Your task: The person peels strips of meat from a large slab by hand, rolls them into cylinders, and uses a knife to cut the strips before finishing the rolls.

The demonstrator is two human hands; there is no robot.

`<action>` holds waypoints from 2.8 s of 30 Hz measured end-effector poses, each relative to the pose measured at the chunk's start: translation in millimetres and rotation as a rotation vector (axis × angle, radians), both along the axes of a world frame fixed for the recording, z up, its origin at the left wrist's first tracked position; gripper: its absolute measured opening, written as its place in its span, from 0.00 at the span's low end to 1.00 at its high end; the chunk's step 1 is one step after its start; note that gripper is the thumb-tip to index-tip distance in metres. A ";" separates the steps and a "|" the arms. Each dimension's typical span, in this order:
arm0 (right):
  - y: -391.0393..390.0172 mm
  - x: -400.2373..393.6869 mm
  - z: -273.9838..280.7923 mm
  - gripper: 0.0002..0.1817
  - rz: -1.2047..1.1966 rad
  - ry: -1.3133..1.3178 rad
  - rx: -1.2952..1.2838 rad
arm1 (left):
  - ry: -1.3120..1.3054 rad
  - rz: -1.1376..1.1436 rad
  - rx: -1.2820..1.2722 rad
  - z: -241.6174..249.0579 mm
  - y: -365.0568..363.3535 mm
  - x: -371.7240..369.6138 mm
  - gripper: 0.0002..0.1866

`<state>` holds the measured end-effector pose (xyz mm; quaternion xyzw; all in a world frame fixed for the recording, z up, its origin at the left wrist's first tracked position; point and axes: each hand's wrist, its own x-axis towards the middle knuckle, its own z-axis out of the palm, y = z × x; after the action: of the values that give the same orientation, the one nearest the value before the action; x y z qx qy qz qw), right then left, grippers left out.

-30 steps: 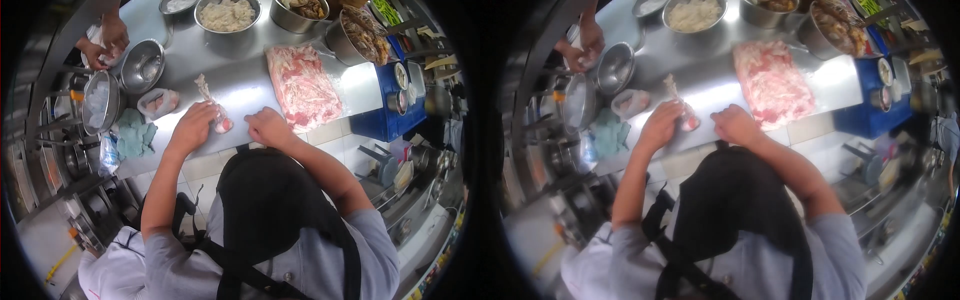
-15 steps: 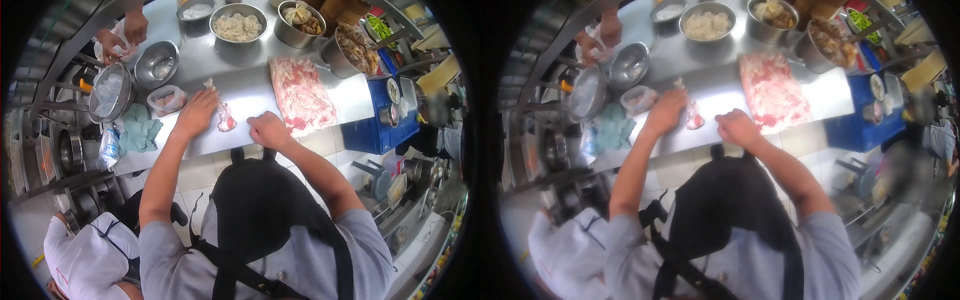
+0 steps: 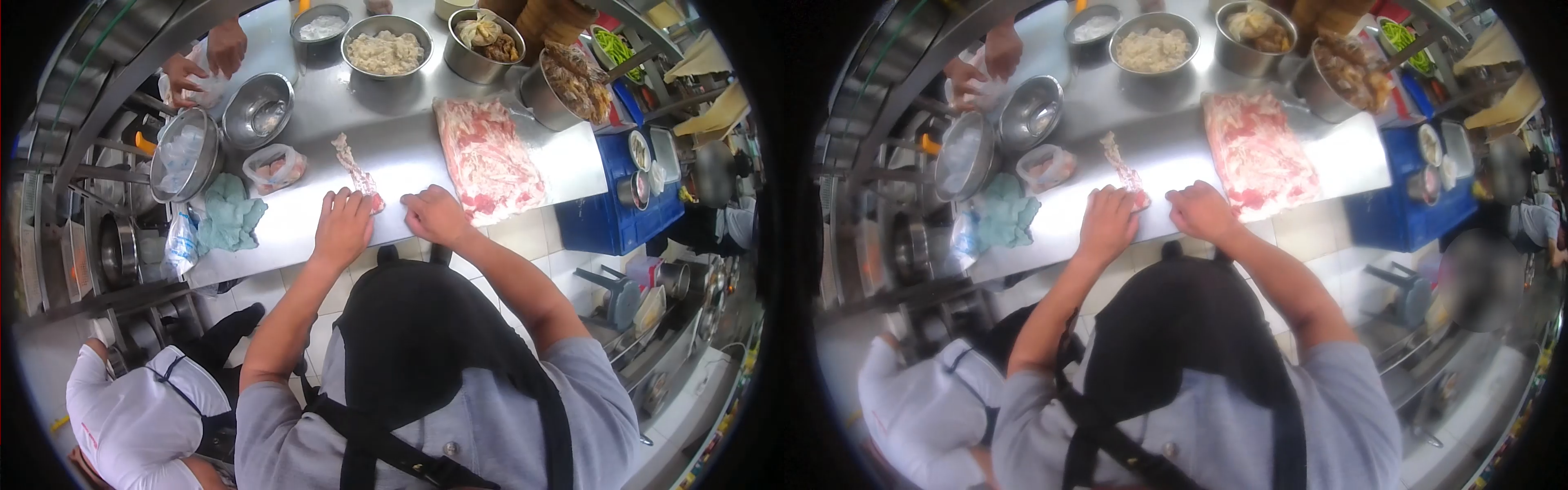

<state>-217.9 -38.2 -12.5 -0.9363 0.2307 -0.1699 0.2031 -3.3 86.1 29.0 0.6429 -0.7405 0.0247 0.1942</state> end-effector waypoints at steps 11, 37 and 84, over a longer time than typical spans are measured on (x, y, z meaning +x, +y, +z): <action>2.6 -0.4 9.4 0.12 0.004 0.000 0.022 | 0.155 0.096 0.173 -10.0 -12.4 -1.7 0.14; -0.8 -0.8 2.3 0.11 0.037 -0.089 -0.005 | 0.151 0.114 0.230 -10.0 -13.8 -6.6 0.10; -2.2 -1.5 7.5 0.11 0.055 -0.059 0.023 | 0.170 0.058 0.042 -13.6 -35.8 23.6 0.13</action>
<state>-219.4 -40.4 -4.9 -0.9344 0.2009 -0.1890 0.2253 20.3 50.3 15.4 0.6678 -0.7027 -0.0398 0.2422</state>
